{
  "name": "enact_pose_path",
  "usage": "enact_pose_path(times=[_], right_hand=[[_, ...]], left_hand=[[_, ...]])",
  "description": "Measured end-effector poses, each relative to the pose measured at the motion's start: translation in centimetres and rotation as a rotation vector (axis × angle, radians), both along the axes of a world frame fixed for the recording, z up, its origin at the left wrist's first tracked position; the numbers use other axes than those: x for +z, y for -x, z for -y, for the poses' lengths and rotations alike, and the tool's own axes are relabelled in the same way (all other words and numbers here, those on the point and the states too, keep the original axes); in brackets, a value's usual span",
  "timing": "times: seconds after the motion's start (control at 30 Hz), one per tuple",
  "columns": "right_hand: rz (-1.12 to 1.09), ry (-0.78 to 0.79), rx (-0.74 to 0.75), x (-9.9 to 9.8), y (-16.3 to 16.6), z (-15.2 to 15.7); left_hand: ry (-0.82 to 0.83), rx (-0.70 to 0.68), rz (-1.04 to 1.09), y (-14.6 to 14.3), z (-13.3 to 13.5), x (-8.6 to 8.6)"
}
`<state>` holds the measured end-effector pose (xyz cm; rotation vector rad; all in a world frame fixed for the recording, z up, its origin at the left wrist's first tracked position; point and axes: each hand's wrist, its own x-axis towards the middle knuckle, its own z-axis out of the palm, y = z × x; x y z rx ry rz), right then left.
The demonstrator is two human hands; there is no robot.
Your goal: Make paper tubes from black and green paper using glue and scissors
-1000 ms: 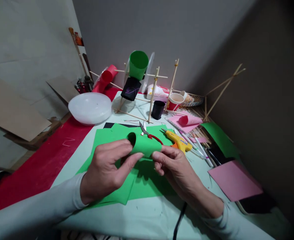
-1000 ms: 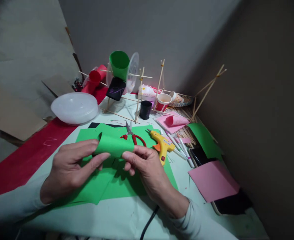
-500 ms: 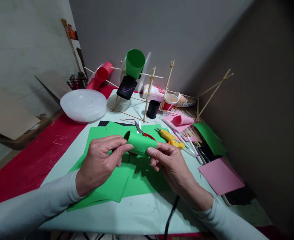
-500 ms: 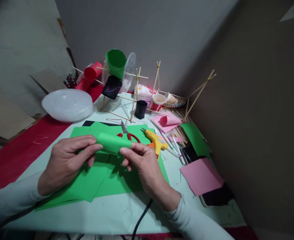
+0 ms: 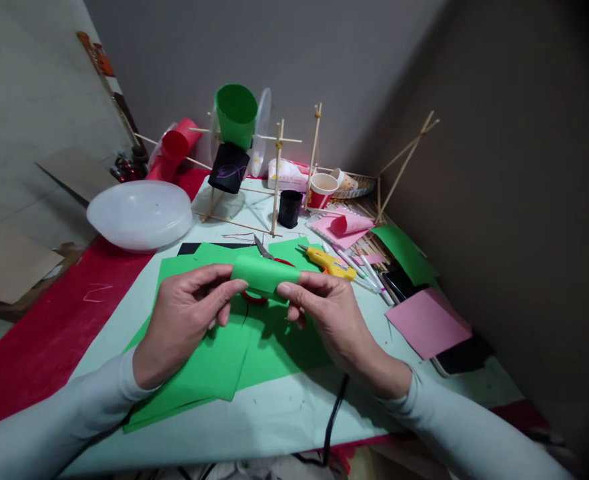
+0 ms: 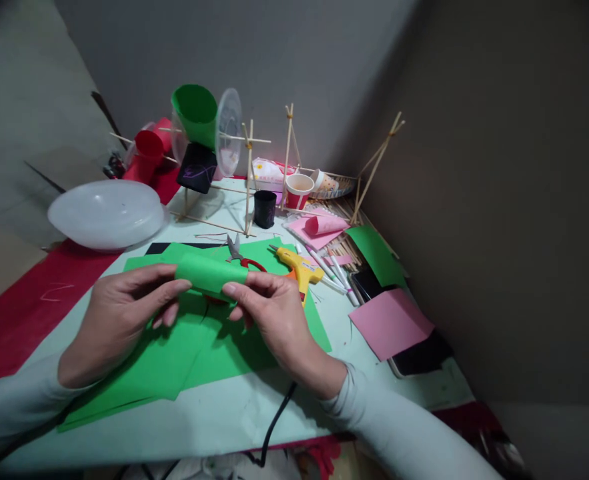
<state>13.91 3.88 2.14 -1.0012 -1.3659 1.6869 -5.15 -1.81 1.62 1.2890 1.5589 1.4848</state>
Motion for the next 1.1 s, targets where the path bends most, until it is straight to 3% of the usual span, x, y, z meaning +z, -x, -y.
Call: enact_pose_path(times=[0.13, 0.23, 0.47, 0.8, 1.1], right_hand=[[-0.068, 0.059, 0.030, 0.1, 0.2, 0.0], [-0.056, 0.011, 0.045, 0.1, 0.2, 0.1], [-0.012, -0.143, 0.056, 0.1, -0.2, -0.4], [-0.173, -0.125, 0.032, -1.0, 0.1, -1.3], [-0.171, -0.189, 0.047, -1.6, 0.2, -1.5]], left_hand=[[-0.039, 0.076, -0.063, -0.3, 0.1, -0.3], [-0.030, 0.099, -0.103, -0.5, 0.3, 0.0], [0.101, -0.016, 0.019, 0.3, -0.2, -0.4], [0.106, -0.036, 0.028, 0.2, -0.5, -0.6], [0.156, -0.035, 0.132, 0.1, -0.8, -0.3]])
